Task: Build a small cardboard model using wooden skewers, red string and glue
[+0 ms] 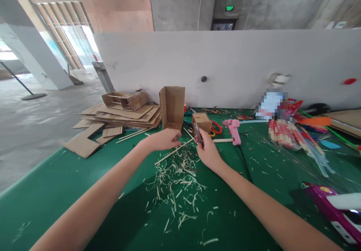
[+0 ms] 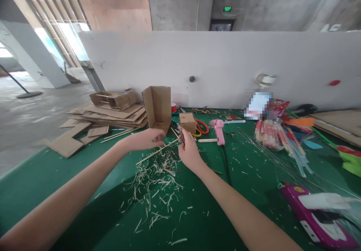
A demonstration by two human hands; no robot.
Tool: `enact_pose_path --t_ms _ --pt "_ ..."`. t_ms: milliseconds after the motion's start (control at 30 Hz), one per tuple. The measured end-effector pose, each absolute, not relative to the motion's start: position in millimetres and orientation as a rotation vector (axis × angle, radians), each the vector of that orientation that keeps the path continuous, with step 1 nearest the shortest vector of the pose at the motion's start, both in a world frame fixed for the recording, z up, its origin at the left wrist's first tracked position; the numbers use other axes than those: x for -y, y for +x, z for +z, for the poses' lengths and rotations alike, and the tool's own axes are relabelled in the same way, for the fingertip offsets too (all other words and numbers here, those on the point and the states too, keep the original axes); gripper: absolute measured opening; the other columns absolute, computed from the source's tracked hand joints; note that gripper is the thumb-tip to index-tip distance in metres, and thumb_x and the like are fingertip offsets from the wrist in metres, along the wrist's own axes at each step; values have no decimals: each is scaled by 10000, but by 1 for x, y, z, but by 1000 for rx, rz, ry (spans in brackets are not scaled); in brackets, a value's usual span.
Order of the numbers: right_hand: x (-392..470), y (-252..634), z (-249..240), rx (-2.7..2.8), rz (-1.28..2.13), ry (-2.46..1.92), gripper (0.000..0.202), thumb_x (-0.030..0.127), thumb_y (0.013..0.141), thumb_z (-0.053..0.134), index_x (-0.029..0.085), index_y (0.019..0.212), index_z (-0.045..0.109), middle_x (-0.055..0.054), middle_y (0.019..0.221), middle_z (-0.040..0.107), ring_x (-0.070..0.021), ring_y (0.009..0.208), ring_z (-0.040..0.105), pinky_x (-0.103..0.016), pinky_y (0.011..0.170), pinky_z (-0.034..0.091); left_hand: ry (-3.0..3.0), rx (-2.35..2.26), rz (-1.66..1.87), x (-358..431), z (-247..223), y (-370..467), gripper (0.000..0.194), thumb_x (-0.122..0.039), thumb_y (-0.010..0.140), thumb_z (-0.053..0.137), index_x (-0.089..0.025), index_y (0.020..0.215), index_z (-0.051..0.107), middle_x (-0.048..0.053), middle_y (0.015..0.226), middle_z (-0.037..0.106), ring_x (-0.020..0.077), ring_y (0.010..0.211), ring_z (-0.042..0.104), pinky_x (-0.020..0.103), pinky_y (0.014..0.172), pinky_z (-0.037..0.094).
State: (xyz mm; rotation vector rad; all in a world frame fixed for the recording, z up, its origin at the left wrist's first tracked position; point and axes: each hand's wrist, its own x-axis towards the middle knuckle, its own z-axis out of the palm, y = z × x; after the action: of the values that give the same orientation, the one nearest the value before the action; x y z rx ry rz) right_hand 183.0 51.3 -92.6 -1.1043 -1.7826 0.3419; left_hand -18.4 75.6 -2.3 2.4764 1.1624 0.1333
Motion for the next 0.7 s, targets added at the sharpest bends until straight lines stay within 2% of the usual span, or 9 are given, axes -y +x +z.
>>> enact_pose_path --t_ms 100,167,233,400,533,600,633,700 --pt "-47 182 -93 1854 210 -1019 627 25 792 382 227 1384 435 -93 1006 539 -205 909 579 -414 857 510 2375 -1037 476 -66 -8 -1 324 -415 869 511 -178 1069 603 82 1047 674 205 927 625 287 775 472" --pt "-44 181 -93 1880 142 -952 622 36 831 373 252 1413 419 -98 1058 518 -204 963 567 -398 873 503 2202 -985 728 -62 -16 10 228 -395 860 532 -187 898 616 49 894 676 188 827 620 284 732 477" --pt "-42 181 -92 1879 117 -909 597 55 871 366 266 1429 406 -102 1087 502 -202 1009 552 -385 887 496 2090 -992 867 -59 -25 20 210 -381 861 523 -185 812 584 29 792 645 174 755 604 282 697 480" --pt "-36 179 -87 1902 90 -901 530 152 940 381 257 1458 350 -116 1129 504 -216 1071 537 -409 937 472 1968 -1015 1053 -57 -35 29 200 -368 850 507 -188 763 513 11 733 579 153 711 574 265 669 482" --pt "-30 177 -84 1978 86 -999 503 230 947 404 198 1445 338 -149 1220 510 -249 1150 503 -449 988 445 1861 -1074 1206 -67 -11 10 159 -347 871 393 -200 845 447 25 778 614 154 724 606 273 689 500" --pt "-30 175 -84 2064 38 -1068 461 227 936 412 143 1390 412 -166 1214 531 -266 1149 492 -461 995 438 1964 -1202 1167 -75 4 -11 160 -346 864 367 -205 846 440 14 734 613 151 648 595 264 634 476" --pt "-30 174 -85 2122 -2 -1104 441 221 927 420 120 1355 452 -174 1208 543 -276 1141 488 -470 994 437 2152 -1294 1025 -79 11 -23 171 -359 855 396 -203 838 464 11 717 608 154 644 588 260 631 458" --pt "-30 172 -87 2245 -82 -1166 393 217 914 436 105 1279 531 -177 1199 567 -293 1129 483 -490 989 430 2607 -1514 418 -85 19 -46 179 -367 825 441 -213 796 527 14 714 610 172 674 580 264 632 415"
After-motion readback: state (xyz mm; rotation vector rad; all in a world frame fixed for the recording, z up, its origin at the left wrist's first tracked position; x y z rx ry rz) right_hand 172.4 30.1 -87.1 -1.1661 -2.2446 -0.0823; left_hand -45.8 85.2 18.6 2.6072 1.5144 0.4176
